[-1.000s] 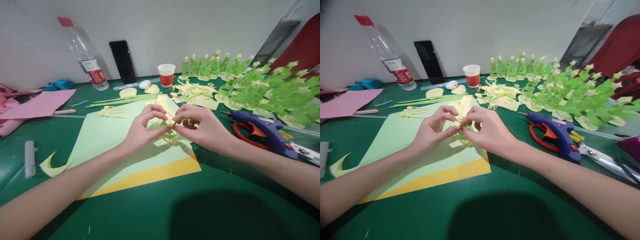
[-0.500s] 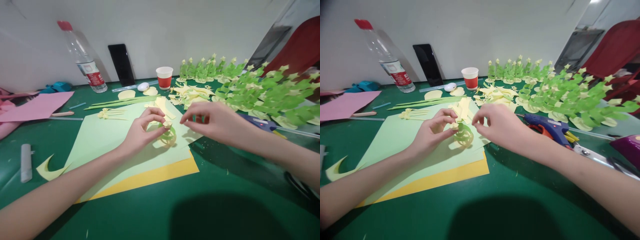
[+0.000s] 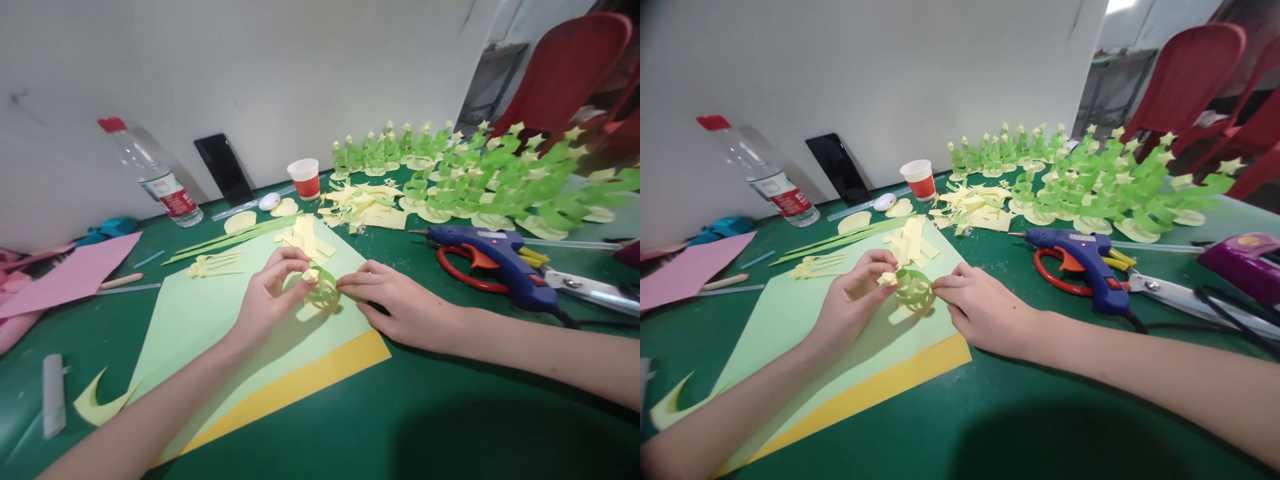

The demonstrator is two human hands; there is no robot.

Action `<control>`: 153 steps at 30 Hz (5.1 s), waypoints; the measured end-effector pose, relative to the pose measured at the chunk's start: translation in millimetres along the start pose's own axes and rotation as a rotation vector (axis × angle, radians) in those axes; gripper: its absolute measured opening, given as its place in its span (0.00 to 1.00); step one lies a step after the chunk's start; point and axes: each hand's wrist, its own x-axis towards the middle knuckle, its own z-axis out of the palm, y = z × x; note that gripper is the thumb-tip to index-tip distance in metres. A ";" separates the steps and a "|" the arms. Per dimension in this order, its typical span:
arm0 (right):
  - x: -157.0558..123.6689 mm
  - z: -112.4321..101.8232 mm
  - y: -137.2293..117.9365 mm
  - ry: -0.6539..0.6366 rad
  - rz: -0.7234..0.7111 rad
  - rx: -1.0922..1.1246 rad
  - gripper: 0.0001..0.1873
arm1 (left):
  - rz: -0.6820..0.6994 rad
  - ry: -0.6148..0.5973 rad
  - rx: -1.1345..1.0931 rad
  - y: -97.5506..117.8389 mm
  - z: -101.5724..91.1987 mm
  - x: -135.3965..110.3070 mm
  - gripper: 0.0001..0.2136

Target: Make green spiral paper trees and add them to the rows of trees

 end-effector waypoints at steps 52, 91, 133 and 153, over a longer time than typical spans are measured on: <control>-2.5 6.3 5.3 -0.012 -0.190 -0.278 0.19 | 0.005 0.008 -0.028 -1.7 2.6 -4.3 0.01; -7.9 -6.9 7.3 0.242 -0.078 -0.288 0.14 | 0.001 -0.016 -0.010 0.5 3.3 -5.2 0.02; -8.4 6.3 3.6 -0.020 -0.161 -0.279 0.17 | 0.073 -0.019 -0.025 -6.0 1.6 -3.8 0.03; -8.2 6.9 3.7 -0.017 -0.164 -0.261 0.17 | 0.136 -0.035 -0.171 -13.9 -0.7 -4.7 0.12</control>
